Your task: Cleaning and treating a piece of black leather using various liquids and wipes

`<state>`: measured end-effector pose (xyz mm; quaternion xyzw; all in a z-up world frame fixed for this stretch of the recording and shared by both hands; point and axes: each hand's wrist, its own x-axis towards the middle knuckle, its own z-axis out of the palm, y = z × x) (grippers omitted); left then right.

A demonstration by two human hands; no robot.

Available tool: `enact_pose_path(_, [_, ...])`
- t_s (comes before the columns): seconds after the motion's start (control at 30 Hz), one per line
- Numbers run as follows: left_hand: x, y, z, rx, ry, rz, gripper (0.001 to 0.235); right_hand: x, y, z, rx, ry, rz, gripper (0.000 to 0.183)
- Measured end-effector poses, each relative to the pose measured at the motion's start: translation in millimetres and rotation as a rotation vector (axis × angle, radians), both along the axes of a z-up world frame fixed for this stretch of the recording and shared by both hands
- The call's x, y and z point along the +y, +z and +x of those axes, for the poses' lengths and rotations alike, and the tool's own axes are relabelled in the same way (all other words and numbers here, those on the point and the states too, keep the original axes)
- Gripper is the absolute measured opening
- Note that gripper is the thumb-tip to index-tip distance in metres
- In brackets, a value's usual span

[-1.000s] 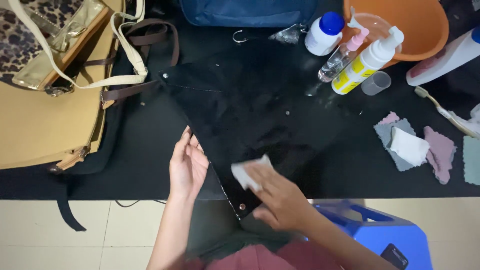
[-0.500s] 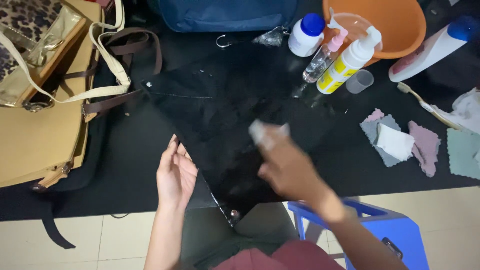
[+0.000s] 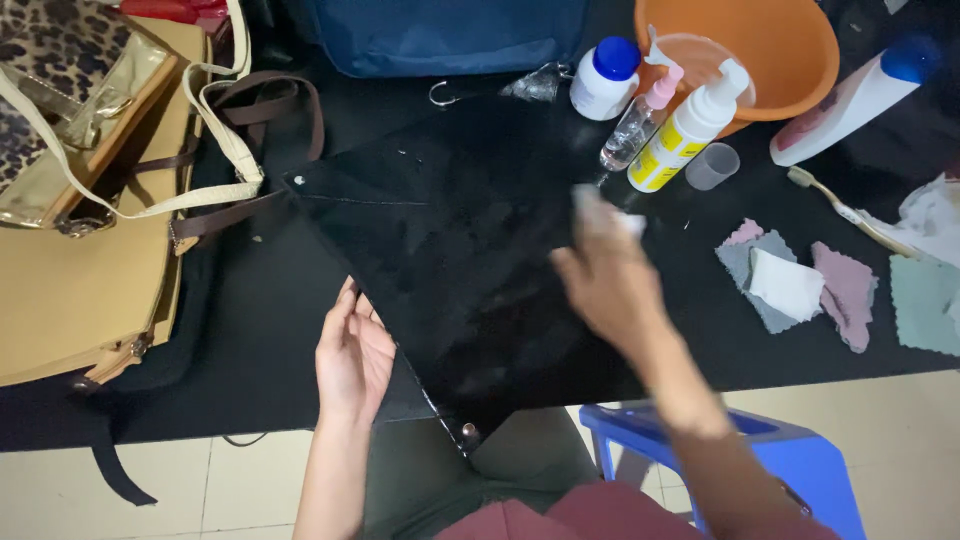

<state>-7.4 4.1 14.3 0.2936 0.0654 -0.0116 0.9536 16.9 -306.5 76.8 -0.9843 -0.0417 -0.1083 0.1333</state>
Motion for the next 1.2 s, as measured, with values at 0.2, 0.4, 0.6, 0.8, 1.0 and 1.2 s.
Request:
enact_pose_path(0.2, [-5.9,12.7,-0.1,-0.016,0.004,-0.089,0.039,73.7,1.9,-67.2,0.026,0.659,0.248,0.059])
enact_pose_path(0.4, [6.9,-29.1,6.6,0.061,0.024,-0.071,0.039,-13.5,-13.0,-83.6,0.076,0.709,0.145,0.047])
enact_pose_path(0.6, [0.7,-22.0,7.2,-0.002,0.02,0.0,0.042,-2.3,27.5,-7.7,0.027,-0.031,-0.056,0.059])
enact_pose_path(0.8, [3.7,-22.6,7.4,0.002,0.012,-0.019,0.039,106.4,36.7,-61.0,0.1,0.494,0.27,0.062])
enact_pose_path(1.0, [-0.9,-5.4,5.3,0.002,0.015,-0.022,0.038,41.3,23.0,-99.8,-0.084,0.834,0.241,0.049])
enact_pose_path(1.2, [7.1,-24.4,6.0,0.002,0.006,-0.004,0.038,-79.6,-9.3,-39.2,-0.16,0.082,-0.256,0.054])
